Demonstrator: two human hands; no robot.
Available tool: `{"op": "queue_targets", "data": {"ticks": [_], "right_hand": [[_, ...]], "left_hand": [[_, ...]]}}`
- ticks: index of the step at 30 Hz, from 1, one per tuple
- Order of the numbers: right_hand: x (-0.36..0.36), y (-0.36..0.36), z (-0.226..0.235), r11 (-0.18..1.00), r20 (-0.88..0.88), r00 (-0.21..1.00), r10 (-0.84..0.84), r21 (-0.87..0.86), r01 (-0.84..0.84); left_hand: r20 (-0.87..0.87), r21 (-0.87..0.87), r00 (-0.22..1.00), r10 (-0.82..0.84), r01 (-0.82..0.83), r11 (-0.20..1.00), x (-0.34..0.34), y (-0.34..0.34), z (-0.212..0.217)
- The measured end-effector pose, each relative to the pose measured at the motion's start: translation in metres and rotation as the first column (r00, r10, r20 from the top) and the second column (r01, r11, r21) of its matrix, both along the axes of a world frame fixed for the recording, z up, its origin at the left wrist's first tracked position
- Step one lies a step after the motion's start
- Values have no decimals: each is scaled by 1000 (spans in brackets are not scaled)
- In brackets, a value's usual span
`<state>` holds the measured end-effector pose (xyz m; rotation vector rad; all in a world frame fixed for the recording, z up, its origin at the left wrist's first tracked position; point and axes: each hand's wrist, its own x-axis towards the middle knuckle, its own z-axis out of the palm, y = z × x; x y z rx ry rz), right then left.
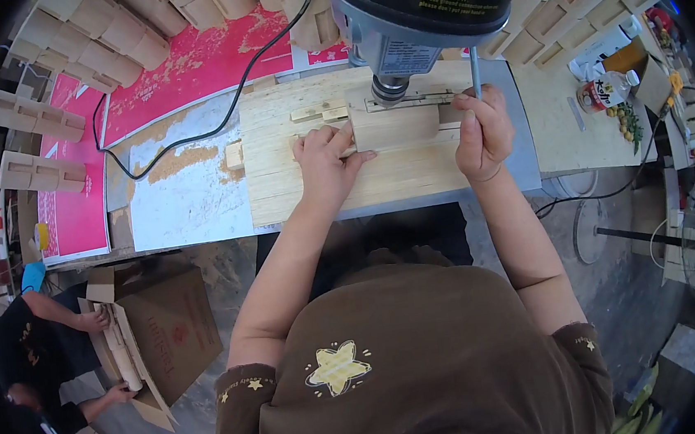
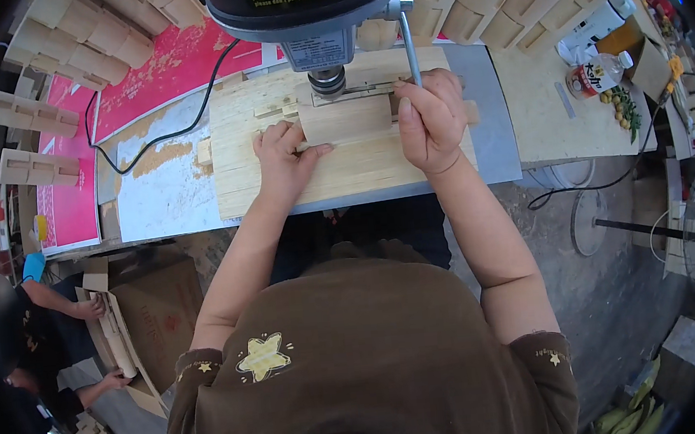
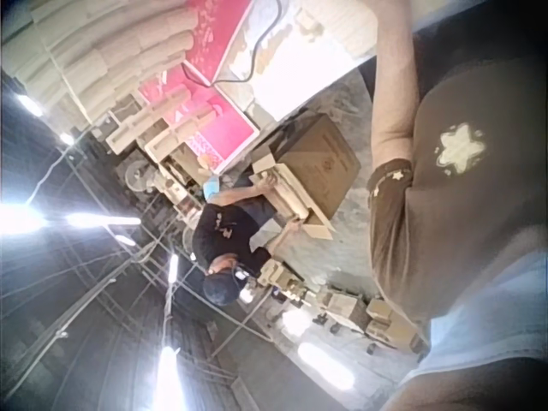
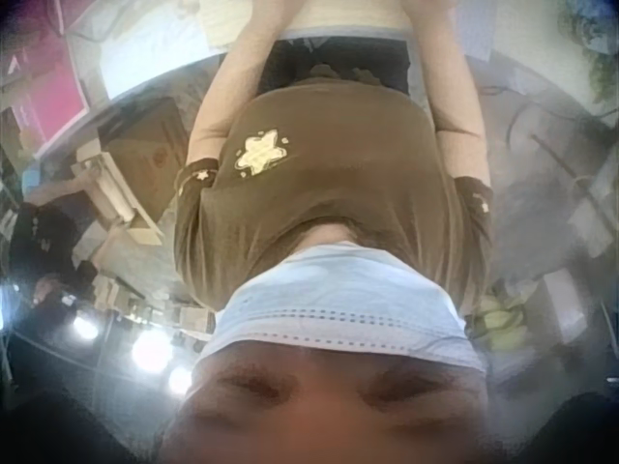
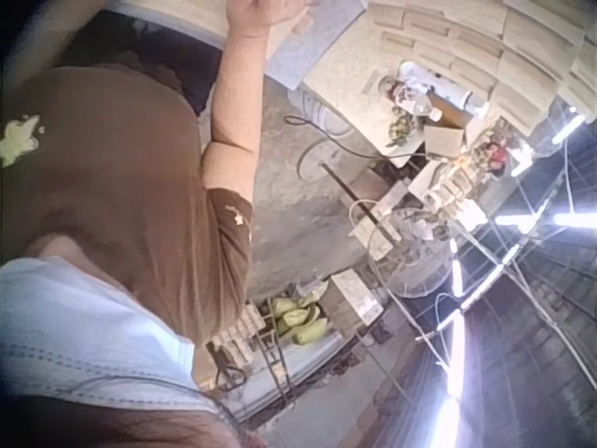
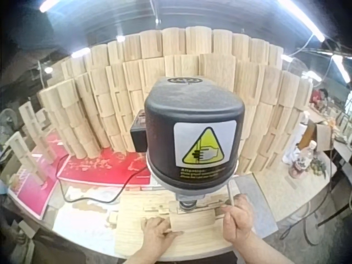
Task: Using a stationary drilling machine to process cylindrical wooden furniture components.
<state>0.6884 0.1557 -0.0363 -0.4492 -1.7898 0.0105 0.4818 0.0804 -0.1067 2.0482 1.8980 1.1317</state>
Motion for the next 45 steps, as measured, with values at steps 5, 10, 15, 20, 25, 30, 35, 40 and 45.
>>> {"op": "queue_targets", "data": {"ticks": [5,10,15,20,25,30,35,40,45], "right_hand": [[7,-12,23,999,43,999,-25,-41,27],[-12,0,136,923,5,977,-213,-327,203],[-16,88,176,842,186,960,-208,-465,273],[5,61,147,801,107,994,13,-597,54],[49,28,34,806,637,741,214,-544,235],[67,-9,6,692,383,898,218,-709,135],[71,-47,19,616,379,878,293,-777,130],[46,-67,10,742,354,885,302,-670,14],[32,-72,8,732,344,887,309,-681,10]], "left_hand": [[12,1,1000,25,-25,1000,-1,2,-2],[99,-59,995,26,-20,998,-6,-3,8],[328,-95,944,13,19,995,12,10,5],[233,44,972,7,-18,999,10,7,3],[402,-43,915,-16,37,998,-2,6,3],[390,73,909,-145,126,989,-49,-18,26],[661,-95,751,-5,90,991,-140,-73,89],[644,-293,677,356,-212,932,-222,-114,113],[113,-104,758,642,-634,766,-244,-138,86]]}}
